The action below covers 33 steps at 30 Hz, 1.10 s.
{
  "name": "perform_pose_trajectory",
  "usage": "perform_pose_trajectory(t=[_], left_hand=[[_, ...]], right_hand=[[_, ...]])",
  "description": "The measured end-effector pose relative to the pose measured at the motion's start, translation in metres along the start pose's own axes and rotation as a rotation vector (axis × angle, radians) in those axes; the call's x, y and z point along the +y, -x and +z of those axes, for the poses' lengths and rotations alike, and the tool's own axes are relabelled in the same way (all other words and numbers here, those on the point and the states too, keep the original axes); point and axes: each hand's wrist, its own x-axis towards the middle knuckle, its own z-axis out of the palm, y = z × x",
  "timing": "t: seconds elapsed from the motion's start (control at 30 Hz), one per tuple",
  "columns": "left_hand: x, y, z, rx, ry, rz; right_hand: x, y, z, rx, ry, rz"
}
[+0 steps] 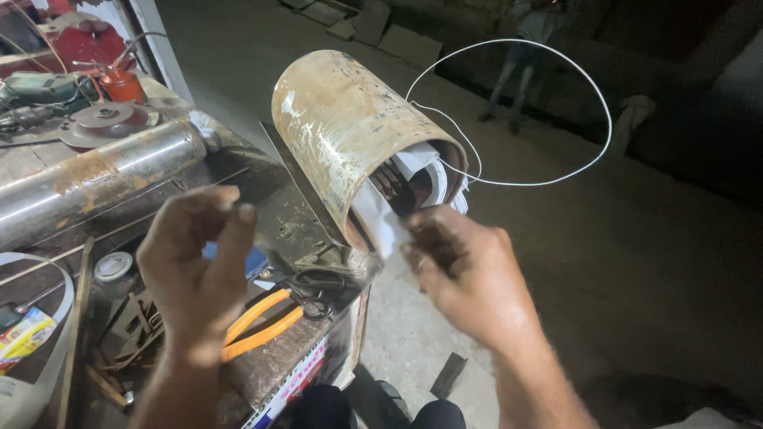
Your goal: The person winds white insulated wire around a cylindrical core, inserting white paper spacers between layers. They repeatedly pull wire from a nearby spool, arrange it into loops, and tuck it into the cylinder while adjusting the spacers to maintain alignment.
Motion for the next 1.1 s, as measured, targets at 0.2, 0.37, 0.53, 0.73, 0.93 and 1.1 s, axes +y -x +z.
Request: perform_pose_trajectory(t=[0.2,0.37,0.53,0.73,0.93,1.1], left_hand=[[-0.029,-0.024,-0.005,-0.102,-0.079,0.126],[-0.041,-0.059,-0.002,-0.188,-0.061,0.031],[-0.054,-0.091,0.008,-0.292,-0.020,-0.187],[-0.084,-0.135,0.036,-0.586,0.176,-0.303],[-0.100,-0.147,0.043,-0.750,0.229,-0.356],[-0.105,-0.159,0.041,-0.853,0.220,-0.460]], right_hand=[[0.027,-0.012,-0.004,0.106,0.044,0.071],[0.026,-0.014,-0.007,0.098,-0.031,0.038],[0.030,-0.018,-0.008,0.129,-0.075,0.043],[0.032,-0.020,-0.009,0.130,-0.134,0.036],[0.030,-0.014,-0.007,0.164,0.024,-0.084],[0.025,0.001,0.010,0.218,0.096,-0.311]])
